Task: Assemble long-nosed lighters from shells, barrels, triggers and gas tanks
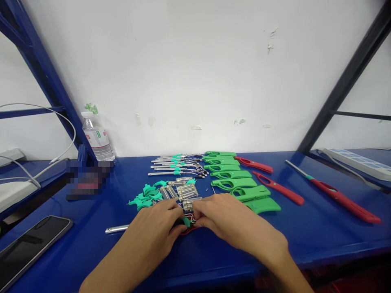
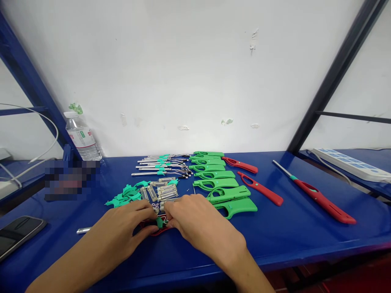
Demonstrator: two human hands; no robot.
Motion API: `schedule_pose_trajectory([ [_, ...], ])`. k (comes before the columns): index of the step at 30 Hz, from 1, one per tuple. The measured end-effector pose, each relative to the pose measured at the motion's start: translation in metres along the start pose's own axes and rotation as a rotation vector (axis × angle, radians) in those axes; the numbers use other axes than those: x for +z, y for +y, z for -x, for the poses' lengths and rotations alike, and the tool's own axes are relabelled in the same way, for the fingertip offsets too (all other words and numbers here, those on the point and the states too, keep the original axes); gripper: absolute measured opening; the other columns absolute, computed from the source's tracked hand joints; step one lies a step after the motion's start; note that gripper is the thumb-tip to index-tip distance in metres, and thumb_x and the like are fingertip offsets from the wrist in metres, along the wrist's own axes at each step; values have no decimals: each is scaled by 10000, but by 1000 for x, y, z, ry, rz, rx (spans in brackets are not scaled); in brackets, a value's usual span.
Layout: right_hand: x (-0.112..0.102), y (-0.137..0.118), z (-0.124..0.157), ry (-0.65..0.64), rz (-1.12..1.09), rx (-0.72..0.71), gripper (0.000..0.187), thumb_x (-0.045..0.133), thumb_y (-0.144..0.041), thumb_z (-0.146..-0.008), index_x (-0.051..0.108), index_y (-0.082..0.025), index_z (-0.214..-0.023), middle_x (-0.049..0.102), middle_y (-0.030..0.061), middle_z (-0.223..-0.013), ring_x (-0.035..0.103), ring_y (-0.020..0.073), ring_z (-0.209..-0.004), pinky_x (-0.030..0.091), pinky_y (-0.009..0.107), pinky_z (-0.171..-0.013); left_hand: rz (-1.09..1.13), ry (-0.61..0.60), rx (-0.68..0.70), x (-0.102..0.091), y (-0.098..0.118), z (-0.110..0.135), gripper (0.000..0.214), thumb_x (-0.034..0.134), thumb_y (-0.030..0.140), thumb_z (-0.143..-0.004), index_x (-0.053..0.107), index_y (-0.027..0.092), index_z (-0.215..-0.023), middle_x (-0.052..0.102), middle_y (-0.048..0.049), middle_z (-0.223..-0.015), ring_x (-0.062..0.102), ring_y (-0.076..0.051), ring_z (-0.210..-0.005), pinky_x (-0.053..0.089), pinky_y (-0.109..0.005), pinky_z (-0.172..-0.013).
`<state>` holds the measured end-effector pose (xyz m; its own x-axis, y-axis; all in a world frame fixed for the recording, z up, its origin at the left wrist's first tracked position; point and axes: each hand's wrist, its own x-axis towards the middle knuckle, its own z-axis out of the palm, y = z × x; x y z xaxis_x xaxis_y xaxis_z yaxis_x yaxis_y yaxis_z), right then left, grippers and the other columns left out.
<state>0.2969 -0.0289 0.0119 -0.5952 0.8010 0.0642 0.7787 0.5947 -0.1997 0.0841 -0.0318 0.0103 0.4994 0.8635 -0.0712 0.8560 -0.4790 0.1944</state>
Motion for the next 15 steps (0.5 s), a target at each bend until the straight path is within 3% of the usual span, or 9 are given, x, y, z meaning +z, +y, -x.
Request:
schedule_pose_trajectory([
  [15,-6,7,4,-27,-81,-28,181,601,-114,-1041,716,-230,-962,791,2,-951,711,189,-870,350,308,-695,-21,-15,-15,1,-2,1,161,616,160,-1031,755,217,-1088,737,-77,-1182,712,-309,-1110,565,-443,-913],
])
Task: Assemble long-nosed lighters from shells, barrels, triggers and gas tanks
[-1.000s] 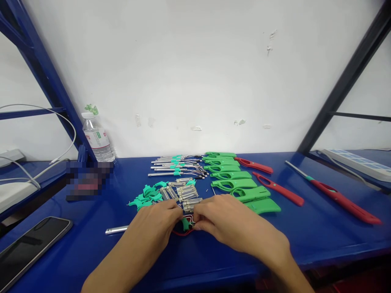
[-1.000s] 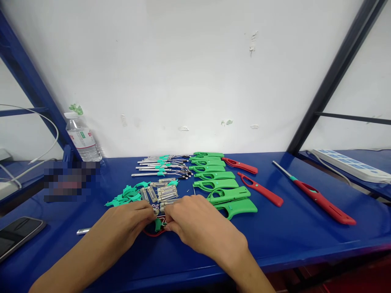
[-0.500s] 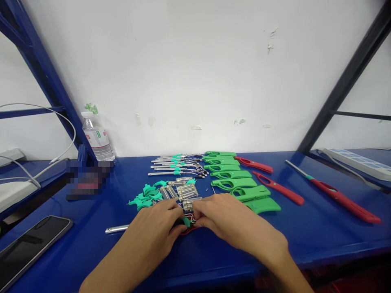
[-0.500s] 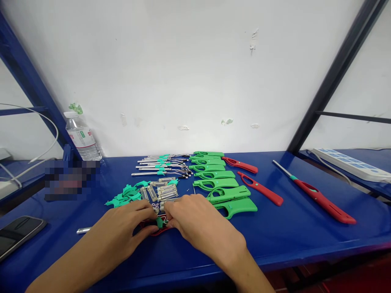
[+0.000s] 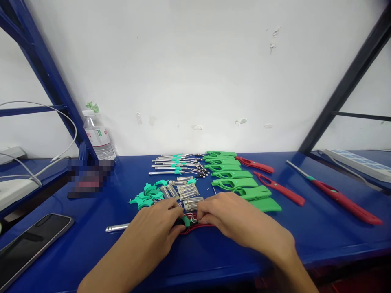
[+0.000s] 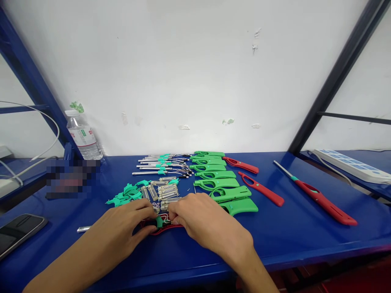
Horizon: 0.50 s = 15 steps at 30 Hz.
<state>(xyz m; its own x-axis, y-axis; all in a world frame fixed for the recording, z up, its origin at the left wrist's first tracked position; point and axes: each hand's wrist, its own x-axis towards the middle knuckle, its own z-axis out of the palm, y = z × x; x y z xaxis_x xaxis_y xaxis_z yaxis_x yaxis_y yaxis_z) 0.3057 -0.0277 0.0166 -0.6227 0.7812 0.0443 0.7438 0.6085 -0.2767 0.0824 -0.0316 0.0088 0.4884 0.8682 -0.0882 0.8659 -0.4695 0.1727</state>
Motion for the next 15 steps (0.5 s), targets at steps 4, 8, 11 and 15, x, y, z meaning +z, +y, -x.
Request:
schedule_pose_trajectory([
  [4,-1,-3,-1,-24,20,14,177,617,-105,-1029,725,-232,-970,805,5,-965,726,200,-882,346,317,-694,-25,6,4,0,-1,1,158,623,161,-1019,759,224,-1070,743,-80,-1164,720,-309,-1087,566,-431,-882],
  [8,1,-6,-3,-22,24,32,105,654,-159,-1036,711,-235,-992,808,6,-971,735,211,-893,347,315,-688,-23,27,16,-1,-2,2,187,635,144,-995,769,247,-1075,754,-73,-1153,731,-283,-1067,558,-385,-899],
  [11,1,-6,-4,-3,13,30,90,684,-165,-1023,695,-245,-983,803,-12,-959,732,207,-882,348,306,-691,-4,53,30,-2,-3,2,191,642,139,-983,776,258,-1050,760,-63,-1139,737,-271,-1069,555,-358,-921],
  [15,0,-5,-3,-4,4,10,112,679,-169,-1028,720,-256,-972,808,-19,-953,736,210,-885,346,305,-700,-8,49,18,-2,-3,2,194,647,143,-987,779,263,-1063,761,-62,-1128,739,-277,-1062,561,-359,-902],
])
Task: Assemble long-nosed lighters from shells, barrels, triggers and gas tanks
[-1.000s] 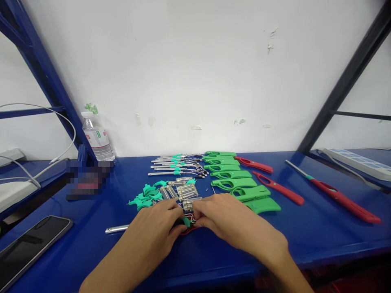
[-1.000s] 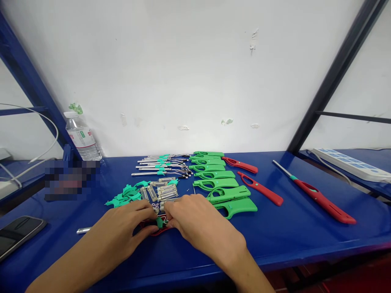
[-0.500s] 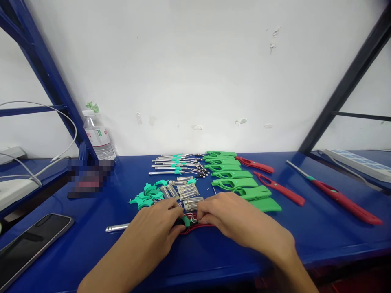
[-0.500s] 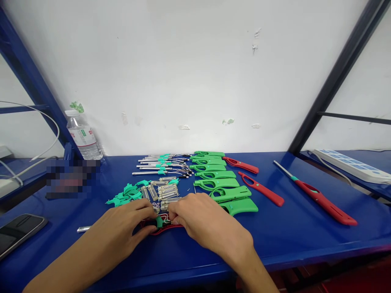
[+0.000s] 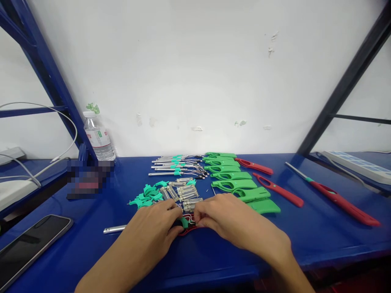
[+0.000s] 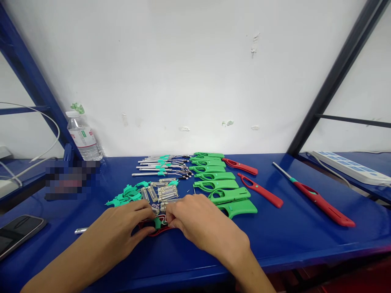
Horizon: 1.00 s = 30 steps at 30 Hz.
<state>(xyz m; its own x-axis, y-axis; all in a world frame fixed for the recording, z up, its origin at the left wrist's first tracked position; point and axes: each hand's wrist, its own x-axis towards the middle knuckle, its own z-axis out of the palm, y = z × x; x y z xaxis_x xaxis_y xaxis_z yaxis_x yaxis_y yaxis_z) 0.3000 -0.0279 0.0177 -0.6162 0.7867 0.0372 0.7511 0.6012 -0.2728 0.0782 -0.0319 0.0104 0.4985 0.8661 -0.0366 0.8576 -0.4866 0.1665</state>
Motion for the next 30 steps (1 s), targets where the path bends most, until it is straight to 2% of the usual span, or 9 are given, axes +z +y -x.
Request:
schedule_pose_trajectory([
  [7,1,2,1,31,77,-9,197,593,-132,-1056,735,-269,-1068,804,-4,-946,720,209,-832,297,324,-665,-21,-51,-15,0,2,-3,181,643,157,-1014,768,234,-1121,751,-76,-1182,727,-314,-1100,577,-453,-910],
  [11,2,1,0,18,91,3,198,580,-124,-1058,731,-252,-1038,804,4,-938,715,216,-819,282,331,-655,-16,-51,-19,0,1,-2,176,655,154,-1010,765,229,-1127,749,-75,-1193,721,-319,-1117,578,-469,-921],
  [21,4,6,2,29,45,1,192,579,-122,-1054,716,-256,-1040,796,-8,-941,706,210,-828,286,329,-665,-17,-57,-19,2,-1,-3,155,661,175,-1008,761,235,-1111,750,-62,-1185,718,-311,-1119,568,-452,-926],
  [27,3,8,4,30,-42,7,84,670,-208,-1047,711,-270,-1007,797,-42,-940,701,198,-858,311,308,-687,1,-38,-8,2,-1,-2,180,655,164,-999,764,260,-1106,753,-58,-1181,718,-289,-1120,547,-393,-931],
  [30,6,9,4,44,-28,-2,109,662,-179,-1043,708,-264,-992,793,-40,-923,694,192,-832,296,313,-670,-2,-40,-7,2,-2,-2,168,660,171,-1001,762,251,-1108,755,-61,-1176,720,-296,-1118,553,-407,-931],
])
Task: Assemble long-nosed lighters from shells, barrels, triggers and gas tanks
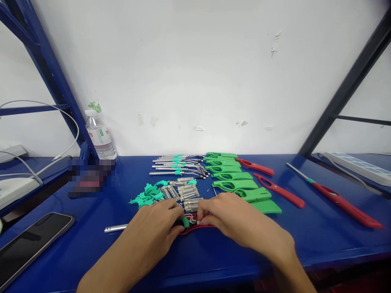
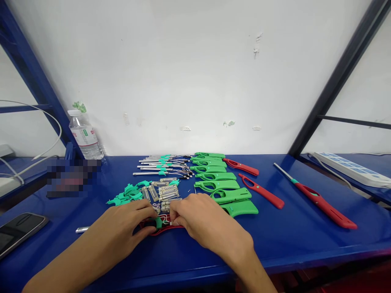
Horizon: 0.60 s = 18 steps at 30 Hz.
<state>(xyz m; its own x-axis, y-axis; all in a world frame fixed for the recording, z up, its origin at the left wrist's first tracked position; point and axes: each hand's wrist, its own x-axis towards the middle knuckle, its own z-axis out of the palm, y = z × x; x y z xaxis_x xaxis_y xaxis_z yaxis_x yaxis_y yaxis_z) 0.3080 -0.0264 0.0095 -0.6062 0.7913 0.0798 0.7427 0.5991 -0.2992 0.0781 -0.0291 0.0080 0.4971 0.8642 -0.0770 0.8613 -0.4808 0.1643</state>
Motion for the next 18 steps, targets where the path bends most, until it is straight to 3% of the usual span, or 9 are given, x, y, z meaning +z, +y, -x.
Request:
schedule_pose_trajectory([
  [4,3,-2,-1,-1,76,5,188,623,-112,-1034,713,-248,-940,775,-23,-870,676,201,-783,265,337,-646,-28,-14,-3,2,-1,-1,129,668,173,-1001,753,222,-1084,756,-67,-1162,731,-317,-1094,580,-452,-893],
  [9,3,-6,-3,-32,207,-1,246,576,-42,-1029,730,-234,-1014,789,20,-933,697,235,-829,254,356,-647,-30,-15,24,2,-1,-2,214,667,141,-995,740,244,-1168,753,-55,-1189,732,-318,-1122,594,-466,-913],
  [18,5,-6,-6,-33,225,-25,262,586,-30,-1017,733,-244,-986,806,8,-926,727,230,-816,262,357,-637,-49,-70,53,-1,-1,-3,265,606,100,-1012,759,251,-1166,741,-61,-1226,732,-319,-1146,608,-475,-942],
])
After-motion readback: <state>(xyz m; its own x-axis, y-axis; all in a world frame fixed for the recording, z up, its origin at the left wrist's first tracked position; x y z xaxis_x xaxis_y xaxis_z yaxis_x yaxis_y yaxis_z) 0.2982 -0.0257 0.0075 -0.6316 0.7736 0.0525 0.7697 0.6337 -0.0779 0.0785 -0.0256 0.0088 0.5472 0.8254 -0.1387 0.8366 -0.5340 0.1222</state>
